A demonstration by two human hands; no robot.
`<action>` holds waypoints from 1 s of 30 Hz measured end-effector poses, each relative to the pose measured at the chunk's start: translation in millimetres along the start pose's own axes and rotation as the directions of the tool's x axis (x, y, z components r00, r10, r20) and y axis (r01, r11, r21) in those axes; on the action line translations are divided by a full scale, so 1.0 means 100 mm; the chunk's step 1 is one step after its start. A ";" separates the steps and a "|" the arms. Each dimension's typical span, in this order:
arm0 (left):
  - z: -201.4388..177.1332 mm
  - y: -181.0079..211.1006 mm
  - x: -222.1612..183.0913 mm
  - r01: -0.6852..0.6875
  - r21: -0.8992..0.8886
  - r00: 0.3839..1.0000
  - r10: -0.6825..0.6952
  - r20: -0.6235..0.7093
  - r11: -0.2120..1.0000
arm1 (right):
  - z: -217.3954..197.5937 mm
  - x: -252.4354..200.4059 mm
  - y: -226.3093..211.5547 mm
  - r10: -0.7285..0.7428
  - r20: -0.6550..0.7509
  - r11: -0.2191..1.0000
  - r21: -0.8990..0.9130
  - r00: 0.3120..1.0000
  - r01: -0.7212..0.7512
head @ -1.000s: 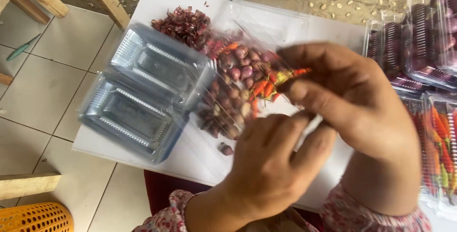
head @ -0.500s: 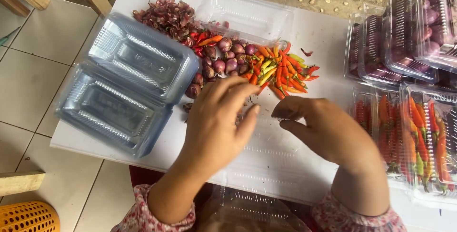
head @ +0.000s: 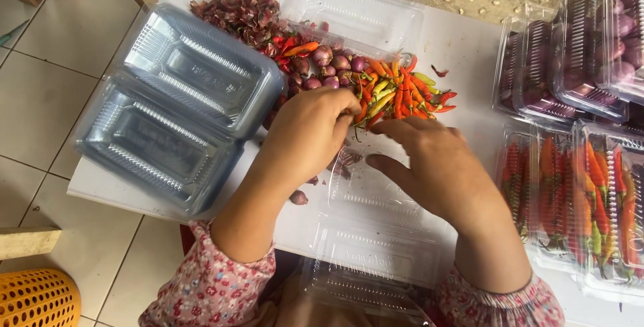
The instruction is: Sorting and packing chilies and shallots into plastic containers
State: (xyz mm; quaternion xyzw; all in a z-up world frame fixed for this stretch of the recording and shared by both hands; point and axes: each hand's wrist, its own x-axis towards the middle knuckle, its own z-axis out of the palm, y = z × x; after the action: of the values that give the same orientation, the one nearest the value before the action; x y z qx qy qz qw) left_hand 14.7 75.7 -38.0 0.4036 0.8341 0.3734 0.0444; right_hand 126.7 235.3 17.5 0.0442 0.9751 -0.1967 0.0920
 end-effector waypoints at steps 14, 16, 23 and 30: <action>0.10 -0.19 0.55 -0.022 -0.013 0.974 0.019 -0.224 1.000 | 0.32 0.38 0.16 -0.004 -0.109 0.998 0.069 0.994 0.012; 0.13 -0.28 0.54 -0.002 -0.035 0.971 -0.007 -0.239 0.999 | 0.36 0.38 0.20 0.002 -0.130 0.992 0.126 0.991 0.014; 0.16 -0.36 0.50 0.086 0.068 0.974 -0.069 -0.217 0.994 | 0.34 0.35 0.24 0.096 -0.056 0.988 0.126 0.994 -0.088; 0.35 -0.41 0.45 0.174 0.312 0.983 -0.146 -0.110 0.934 | 0.43 0.42 0.34 0.102 -0.223 0.987 0.141 0.970 -0.071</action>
State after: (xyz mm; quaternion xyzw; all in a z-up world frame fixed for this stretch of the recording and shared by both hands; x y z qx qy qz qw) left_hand -28.9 111.6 -79.7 0.3200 0.9148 0.2451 -0.0272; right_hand 96.6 252.0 -42.9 0.1151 0.9613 -0.2500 -0.0157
